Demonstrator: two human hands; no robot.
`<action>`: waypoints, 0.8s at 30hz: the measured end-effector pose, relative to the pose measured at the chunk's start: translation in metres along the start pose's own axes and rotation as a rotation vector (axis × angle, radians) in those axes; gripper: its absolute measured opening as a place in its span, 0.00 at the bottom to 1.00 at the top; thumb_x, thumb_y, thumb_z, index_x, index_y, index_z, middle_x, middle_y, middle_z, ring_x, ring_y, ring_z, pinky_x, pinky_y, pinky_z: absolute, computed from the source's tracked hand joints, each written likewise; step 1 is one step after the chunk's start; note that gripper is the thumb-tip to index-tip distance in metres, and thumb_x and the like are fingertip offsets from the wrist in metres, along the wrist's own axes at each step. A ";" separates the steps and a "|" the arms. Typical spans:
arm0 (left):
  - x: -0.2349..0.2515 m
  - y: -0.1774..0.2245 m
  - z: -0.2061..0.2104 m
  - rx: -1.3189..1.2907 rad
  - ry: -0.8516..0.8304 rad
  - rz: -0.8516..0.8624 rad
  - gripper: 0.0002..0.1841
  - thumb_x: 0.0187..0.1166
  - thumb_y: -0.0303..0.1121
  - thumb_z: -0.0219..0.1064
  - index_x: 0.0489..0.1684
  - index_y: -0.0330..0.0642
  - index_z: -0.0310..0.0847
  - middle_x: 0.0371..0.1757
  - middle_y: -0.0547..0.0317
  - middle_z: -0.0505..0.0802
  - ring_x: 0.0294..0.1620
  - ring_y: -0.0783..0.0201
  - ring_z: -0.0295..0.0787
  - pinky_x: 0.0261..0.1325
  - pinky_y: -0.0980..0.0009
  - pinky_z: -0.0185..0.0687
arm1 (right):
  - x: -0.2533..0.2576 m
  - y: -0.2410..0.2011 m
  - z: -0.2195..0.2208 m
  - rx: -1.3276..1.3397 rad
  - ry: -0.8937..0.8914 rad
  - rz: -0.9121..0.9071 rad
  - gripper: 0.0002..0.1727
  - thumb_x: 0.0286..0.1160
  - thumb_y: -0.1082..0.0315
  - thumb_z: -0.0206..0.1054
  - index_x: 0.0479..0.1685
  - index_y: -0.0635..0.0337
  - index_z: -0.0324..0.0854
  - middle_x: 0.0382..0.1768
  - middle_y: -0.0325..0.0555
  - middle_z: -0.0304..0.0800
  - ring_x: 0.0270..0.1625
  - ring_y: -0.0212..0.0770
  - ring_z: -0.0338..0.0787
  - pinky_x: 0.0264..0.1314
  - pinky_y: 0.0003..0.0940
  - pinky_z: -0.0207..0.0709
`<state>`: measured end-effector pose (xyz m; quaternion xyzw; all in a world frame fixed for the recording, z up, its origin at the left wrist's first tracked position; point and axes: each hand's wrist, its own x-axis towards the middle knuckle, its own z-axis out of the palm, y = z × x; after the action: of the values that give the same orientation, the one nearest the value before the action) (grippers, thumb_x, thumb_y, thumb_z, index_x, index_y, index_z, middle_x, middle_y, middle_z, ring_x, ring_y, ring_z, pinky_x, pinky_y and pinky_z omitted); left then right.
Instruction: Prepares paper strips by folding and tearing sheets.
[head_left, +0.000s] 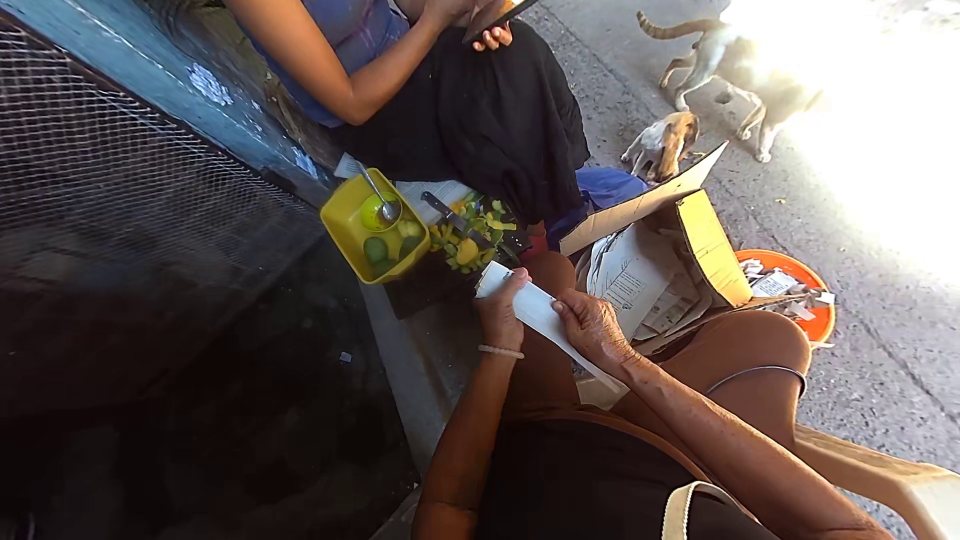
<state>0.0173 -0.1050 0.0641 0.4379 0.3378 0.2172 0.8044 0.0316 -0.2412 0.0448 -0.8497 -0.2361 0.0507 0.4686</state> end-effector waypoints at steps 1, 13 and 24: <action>0.002 0.001 -0.002 -0.027 0.005 -0.004 0.09 0.69 0.16 0.72 0.44 0.32 0.83 0.34 0.49 0.94 0.35 0.59 0.93 0.45 0.63 0.91 | 0.000 0.000 0.000 0.007 -0.013 0.012 0.16 0.84 0.66 0.58 0.30 0.66 0.85 0.25 0.51 0.84 0.32 0.47 0.86 0.38 0.45 0.76; -0.017 -0.011 0.004 0.032 -0.032 0.038 0.09 0.66 0.15 0.74 0.41 0.32 0.87 0.34 0.52 0.95 0.33 0.62 0.94 0.43 0.66 0.93 | 0.018 -0.006 -0.017 0.075 -0.296 0.142 0.17 0.86 0.66 0.62 0.24 0.61 0.78 0.17 0.42 0.73 0.25 0.39 0.77 0.32 0.40 0.69; 0.020 0.021 -0.019 0.081 0.028 0.137 0.13 0.75 0.24 0.74 0.54 0.40 0.80 0.41 0.57 0.94 0.40 0.64 0.94 0.48 0.66 0.92 | -0.032 0.031 -0.014 0.189 -0.425 0.363 0.14 0.87 0.67 0.57 0.29 0.61 0.76 0.21 0.39 0.72 0.25 0.33 0.75 0.32 0.34 0.69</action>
<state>0.0160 -0.0707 0.0679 0.4891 0.3266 0.2641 0.7644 0.0188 -0.2807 0.0228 -0.8009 -0.1673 0.3323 0.4692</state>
